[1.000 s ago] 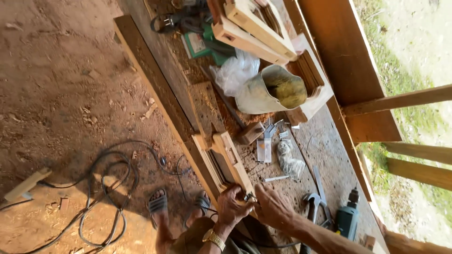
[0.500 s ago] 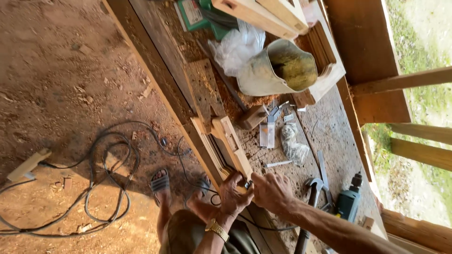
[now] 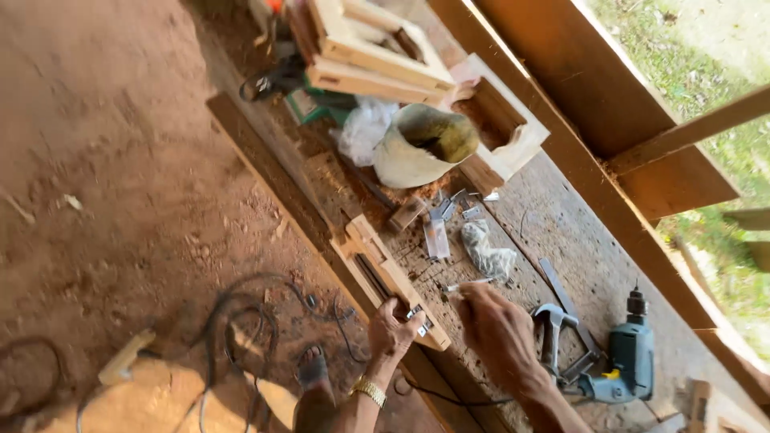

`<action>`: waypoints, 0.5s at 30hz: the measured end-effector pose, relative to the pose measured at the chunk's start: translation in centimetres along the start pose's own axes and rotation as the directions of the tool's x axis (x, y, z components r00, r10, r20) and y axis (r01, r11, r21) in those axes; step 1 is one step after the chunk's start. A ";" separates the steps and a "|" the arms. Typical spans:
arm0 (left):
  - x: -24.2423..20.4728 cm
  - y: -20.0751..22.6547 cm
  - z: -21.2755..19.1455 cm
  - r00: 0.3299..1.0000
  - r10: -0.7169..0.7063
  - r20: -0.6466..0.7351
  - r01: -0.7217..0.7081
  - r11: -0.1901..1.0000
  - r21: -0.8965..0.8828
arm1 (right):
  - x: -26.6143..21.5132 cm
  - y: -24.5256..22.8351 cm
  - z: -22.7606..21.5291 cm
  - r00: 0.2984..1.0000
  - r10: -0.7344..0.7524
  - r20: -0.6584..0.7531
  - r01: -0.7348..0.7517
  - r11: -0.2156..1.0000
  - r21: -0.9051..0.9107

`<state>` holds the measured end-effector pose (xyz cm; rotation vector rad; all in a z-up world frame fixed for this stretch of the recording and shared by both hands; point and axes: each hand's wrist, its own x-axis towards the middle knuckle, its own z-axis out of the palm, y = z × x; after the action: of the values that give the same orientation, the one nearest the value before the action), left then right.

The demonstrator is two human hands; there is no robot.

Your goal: The person hammers metal brackets onto a wooden frame using a hammer, then uses a screwdriver to tighten screws into the brackets. The person repeats this process on multiple frames, securing the brackets in place.

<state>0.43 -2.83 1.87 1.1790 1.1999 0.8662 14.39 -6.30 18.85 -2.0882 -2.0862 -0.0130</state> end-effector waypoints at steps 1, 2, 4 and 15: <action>0.7 0.1 -0.2 1.000 0.030 0.008 -0.030 0.999 0.021 | -1.0 0.9 1.3 0.999 0.011 -0.035 -0.011 1.000 0.011; 0.3 -0.1 -0.2 0.999 0.024 0.045 -0.026 0.999 0.047 | -2.8 1.7 2.5 0.959 0.279 -0.055 -0.257 0.934 0.248; -0.9 -0.3 -0.4 0.996 0.013 0.085 -0.020 0.996 0.087 | -5.9 2.8 6.4 0.848 0.530 -0.005 -0.463 0.746 0.479; -1.9 -25.3 -4.5 0.759 -0.638 -0.131 0.372 0.590 -0.716 | -6.9 2.5 13.1 0.749 0.651 0.120 -0.505 0.445 0.739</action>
<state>-6.53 -9.12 -22.11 0.0375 1.2886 0.9584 15.18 -11.26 4.71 -1.9922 -0.8666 0.6151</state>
